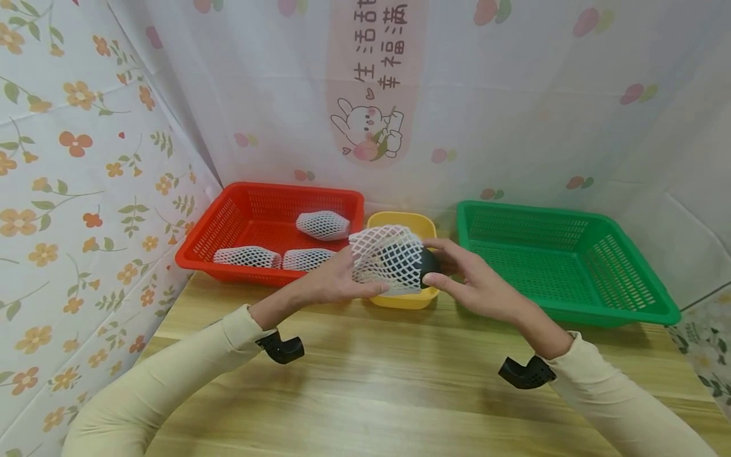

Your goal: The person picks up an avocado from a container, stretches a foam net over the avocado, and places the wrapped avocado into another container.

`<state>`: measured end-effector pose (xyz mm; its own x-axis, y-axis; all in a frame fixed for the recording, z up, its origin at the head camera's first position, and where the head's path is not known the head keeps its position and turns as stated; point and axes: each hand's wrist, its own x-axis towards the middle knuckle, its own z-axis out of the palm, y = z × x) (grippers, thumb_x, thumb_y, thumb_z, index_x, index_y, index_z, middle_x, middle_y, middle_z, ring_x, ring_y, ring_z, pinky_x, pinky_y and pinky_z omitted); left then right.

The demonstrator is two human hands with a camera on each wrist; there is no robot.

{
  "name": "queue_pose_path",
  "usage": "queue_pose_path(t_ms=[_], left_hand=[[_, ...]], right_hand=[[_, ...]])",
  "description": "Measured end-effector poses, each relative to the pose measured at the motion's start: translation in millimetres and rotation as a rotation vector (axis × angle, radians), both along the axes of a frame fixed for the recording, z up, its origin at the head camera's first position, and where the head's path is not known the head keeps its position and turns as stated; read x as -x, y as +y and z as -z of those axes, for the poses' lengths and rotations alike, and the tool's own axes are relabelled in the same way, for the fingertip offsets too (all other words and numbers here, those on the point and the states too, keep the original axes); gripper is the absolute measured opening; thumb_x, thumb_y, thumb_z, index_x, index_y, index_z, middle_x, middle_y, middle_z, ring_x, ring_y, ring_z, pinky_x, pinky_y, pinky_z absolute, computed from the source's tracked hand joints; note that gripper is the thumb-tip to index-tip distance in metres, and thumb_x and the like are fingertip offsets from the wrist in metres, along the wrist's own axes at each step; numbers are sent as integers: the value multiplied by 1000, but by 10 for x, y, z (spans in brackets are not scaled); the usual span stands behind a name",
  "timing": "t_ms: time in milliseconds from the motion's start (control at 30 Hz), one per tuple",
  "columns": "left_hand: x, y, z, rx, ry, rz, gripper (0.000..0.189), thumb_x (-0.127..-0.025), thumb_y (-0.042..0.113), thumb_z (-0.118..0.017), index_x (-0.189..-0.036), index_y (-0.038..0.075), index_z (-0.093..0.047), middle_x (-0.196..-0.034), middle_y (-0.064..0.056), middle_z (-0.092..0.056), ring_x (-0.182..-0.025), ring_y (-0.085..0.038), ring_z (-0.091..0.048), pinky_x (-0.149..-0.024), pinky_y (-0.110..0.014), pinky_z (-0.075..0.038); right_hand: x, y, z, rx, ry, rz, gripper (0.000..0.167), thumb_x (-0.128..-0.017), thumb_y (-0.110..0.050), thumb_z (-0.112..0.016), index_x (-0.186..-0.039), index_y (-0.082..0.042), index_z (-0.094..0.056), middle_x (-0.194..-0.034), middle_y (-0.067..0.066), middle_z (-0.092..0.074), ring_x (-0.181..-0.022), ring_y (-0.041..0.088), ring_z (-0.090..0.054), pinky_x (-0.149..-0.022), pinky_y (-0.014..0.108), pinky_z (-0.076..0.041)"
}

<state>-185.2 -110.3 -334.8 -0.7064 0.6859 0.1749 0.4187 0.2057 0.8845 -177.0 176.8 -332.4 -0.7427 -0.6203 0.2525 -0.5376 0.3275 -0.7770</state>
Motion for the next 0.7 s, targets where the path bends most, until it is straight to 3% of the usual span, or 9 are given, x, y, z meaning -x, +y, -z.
queue_pose_path(t_ms=[167, 400, 567, 700], left_hand=[[22, 20, 4, 9, 23, -9, 74, -88, 20, -77, -149, 9, -36, -134, -6, -52, -118, -23, -51, -98, -35, -49], [32, 48, -1, 1, 18, -38, 72, -90, 19, -76, -149, 9, -37, -134, -5, -52, -120, -23, -49, -101, -35, -48], [21, 56, -22, 17, -8, -78, 71, -90, 23, -76, -148, 11, -37, -134, -4, -52, -121, -23, -49, -102, -38, -47], [22, 69, -22, -4, 1, -66, 71, -90, 22, -76, -149, 11, -38, -133, -5, -52, -120, -23, -50, -102, -38, -46]], right_hand=[[-1, -29, 21, 70, -47, 8, 47, -101, -9, -65, -144, -5, -48, -126, 11, -60, -112, 25, -64, -89, 37, -55], [-9, -56, 40, 154, -78, 37, 48, -98, -5, -68, -142, -8, -49, -117, 14, -67, -98, 29, -68, -77, 41, -59], [-15, -66, 36, 204, -108, 65, 45, -99, -6, -66, -141, -8, -49, -118, 15, -68, -99, 31, -68, -77, 36, -58], [-21, -65, 42, 228, -147, 67, 45, -100, -7, -65, -142, -8, -49, -119, 16, -67, -98, 31, -68, -77, 36, -58]])
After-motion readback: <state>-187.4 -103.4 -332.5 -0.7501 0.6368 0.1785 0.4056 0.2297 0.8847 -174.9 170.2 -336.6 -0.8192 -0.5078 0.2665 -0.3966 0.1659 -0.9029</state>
